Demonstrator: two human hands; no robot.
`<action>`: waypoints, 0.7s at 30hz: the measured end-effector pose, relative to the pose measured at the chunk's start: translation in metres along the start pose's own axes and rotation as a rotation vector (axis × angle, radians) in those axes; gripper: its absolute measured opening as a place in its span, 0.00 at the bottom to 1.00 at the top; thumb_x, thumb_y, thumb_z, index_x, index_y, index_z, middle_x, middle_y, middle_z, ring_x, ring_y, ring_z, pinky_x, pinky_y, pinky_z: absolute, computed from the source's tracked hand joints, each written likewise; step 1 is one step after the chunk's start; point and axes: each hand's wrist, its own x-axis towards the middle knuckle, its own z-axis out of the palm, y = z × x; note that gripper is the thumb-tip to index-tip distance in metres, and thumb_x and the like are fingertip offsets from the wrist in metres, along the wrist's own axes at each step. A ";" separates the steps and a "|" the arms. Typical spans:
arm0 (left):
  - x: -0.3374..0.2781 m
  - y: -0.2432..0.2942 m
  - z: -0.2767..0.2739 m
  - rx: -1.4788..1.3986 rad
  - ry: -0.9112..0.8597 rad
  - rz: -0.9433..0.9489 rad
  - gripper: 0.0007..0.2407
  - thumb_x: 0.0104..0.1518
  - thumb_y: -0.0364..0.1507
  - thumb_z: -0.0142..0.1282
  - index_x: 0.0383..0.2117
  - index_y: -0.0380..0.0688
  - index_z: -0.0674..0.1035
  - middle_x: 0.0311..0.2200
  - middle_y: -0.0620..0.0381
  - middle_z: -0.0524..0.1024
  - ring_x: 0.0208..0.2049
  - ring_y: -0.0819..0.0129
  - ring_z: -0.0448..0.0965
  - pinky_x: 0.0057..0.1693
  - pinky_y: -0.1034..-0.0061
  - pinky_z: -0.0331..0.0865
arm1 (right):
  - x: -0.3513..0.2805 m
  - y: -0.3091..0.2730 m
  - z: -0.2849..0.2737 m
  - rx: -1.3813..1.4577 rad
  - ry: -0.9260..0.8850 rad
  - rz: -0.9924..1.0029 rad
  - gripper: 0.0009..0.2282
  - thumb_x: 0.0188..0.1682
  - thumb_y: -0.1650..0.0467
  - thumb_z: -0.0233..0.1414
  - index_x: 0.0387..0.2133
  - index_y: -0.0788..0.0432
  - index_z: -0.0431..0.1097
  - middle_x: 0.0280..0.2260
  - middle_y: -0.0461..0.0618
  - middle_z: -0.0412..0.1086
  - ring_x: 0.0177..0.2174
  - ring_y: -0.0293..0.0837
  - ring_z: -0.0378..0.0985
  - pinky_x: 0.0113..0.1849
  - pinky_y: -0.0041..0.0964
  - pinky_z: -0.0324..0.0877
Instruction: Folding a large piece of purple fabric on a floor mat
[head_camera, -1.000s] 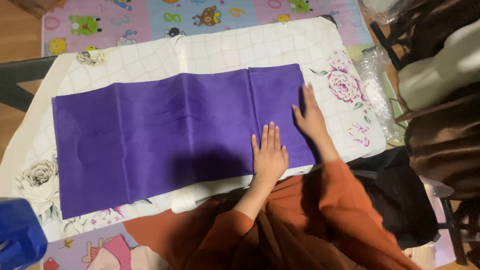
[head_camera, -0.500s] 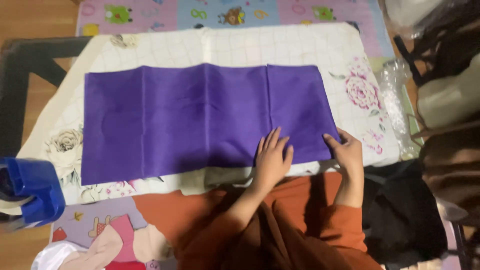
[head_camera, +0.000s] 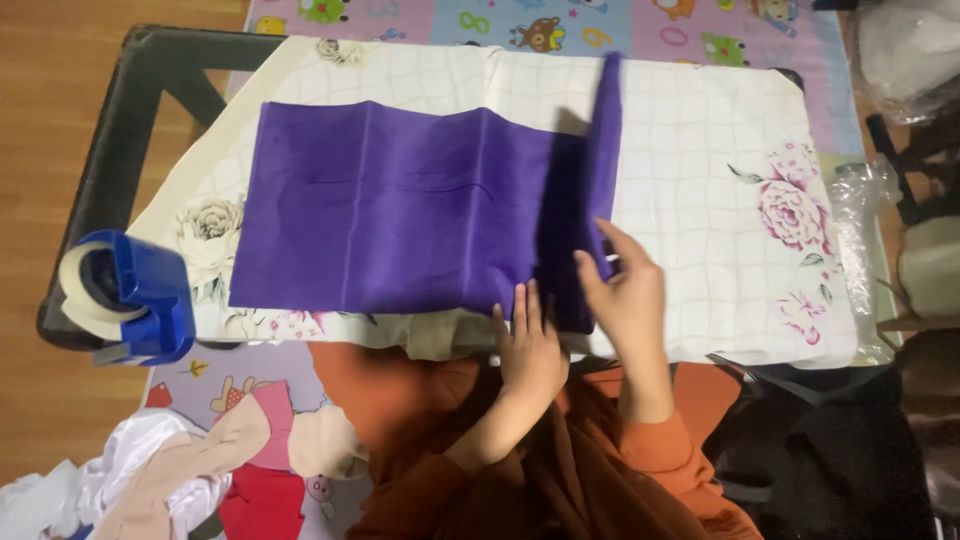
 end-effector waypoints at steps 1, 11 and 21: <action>-0.001 -0.001 0.004 0.000 -0.065 -0.048 0.25 0.56 0.35 0.52 0.61 0.38 0.68 0.70 0.35 0.52 0.73 0.44 0.43 0.69 0.39 0.33 | -0.002 0.000 0.011 -0.053 -0.030 -0.051 0.19 0.44 0.73 0.63 0.52 0.58 0.75 0.34 0.61 0.76 0.31 0.56 0.79 0.30 0.44 0.72; -0.012 -0.021 0.052 -0.004 -0.234 0.000 0.17 0.49 0.34 0.56 0.43 0.37 0.78 0.47 0.39 0.74 0.57 0.45 0.64 0.68 0.43 0.39 | -0.033 0.021 0.077 -0.149 -0.459 -0.138 0.31 0.40 0.59 0.65 0.59 0.49 0.67 0.49 0.56 0.72 0.52 0.63 0.74 0.51 0.58 0.69; -0.007 0.016 0.087 -0.094 -0.065 0.147 0.15 0.41 0.34 0.57 0.30 0.35 0.84 0.33 0.41 0.80 0.48 0.48 0.73 0.66 0.43 0.45 | -0.023 0.061 0.037 -0.318 -0.458 0.288 0.30 0.59 0.56 0.41 0.71 0.53 0.44 0.69 0.75 0.34 0.66 0.79 0.38 0.56 0.85 0.41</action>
